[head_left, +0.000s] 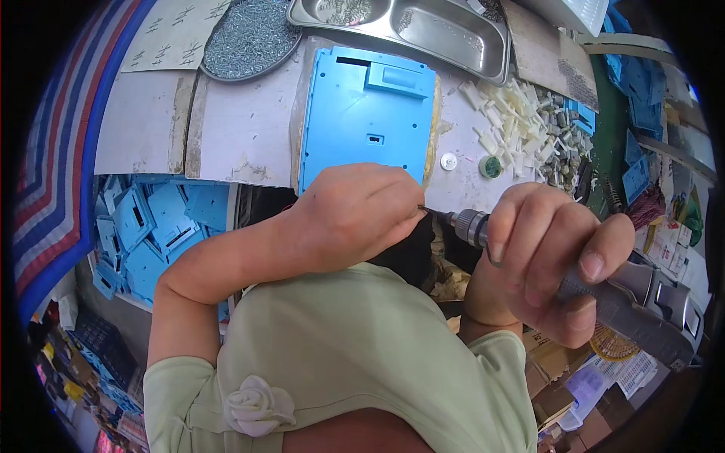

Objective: Assembling and soldering components of a blue electronic device.

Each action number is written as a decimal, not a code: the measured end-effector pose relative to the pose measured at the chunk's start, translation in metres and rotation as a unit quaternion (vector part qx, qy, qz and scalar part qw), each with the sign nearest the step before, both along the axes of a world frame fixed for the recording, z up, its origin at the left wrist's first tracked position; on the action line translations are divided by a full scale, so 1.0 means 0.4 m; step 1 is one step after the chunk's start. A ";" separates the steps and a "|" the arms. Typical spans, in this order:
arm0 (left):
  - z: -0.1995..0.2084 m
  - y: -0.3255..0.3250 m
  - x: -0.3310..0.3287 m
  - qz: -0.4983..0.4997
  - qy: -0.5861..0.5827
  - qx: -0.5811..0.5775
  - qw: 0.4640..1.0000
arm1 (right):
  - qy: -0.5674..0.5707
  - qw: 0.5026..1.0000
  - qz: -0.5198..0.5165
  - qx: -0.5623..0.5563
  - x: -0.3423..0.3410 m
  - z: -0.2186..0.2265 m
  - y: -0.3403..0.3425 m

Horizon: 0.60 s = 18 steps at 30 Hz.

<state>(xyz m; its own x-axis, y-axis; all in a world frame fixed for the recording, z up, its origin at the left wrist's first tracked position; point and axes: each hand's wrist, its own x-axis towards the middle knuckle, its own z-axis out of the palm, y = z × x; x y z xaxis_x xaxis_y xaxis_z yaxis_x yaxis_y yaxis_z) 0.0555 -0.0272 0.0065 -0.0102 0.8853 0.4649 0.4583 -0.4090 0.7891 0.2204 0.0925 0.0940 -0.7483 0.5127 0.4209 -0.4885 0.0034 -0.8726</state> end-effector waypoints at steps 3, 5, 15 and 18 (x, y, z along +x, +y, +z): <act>0.006 -0.001 -0.004 -0.012 0.052 0.015 0.998 | -0.009 1.000 0.000 0.001 0.002 0.002 -0.001; 0.013 0.001 -0.013 -0.037 0.083 0.019 0.996 | -0.008 1.000 -0.001 -0.001 0.004 0.002 -0.004; 0.021 0.011 -0.088 0.063 0.082 -0.012 0.995 | 0.005 1.000 -0.026 -0.014 0.033 -0.042 -0.016; 0.010 0.000 -0.136 0.153 0.078 -0.086 0.981 | 0.006 0.998 -0.036 -0.055 0.031 -0.090 -0.035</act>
<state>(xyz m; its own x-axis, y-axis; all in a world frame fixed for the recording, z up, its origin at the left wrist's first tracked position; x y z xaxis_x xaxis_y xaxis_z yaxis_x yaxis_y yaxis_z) 0.0010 -0.0273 0.0104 -0.2290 0.9172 0.3261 0.6593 -0.1003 0.7452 0.2330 0.0785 0.0581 -0.7028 0.6089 0.3678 -0.5015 -0.0575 -0.8632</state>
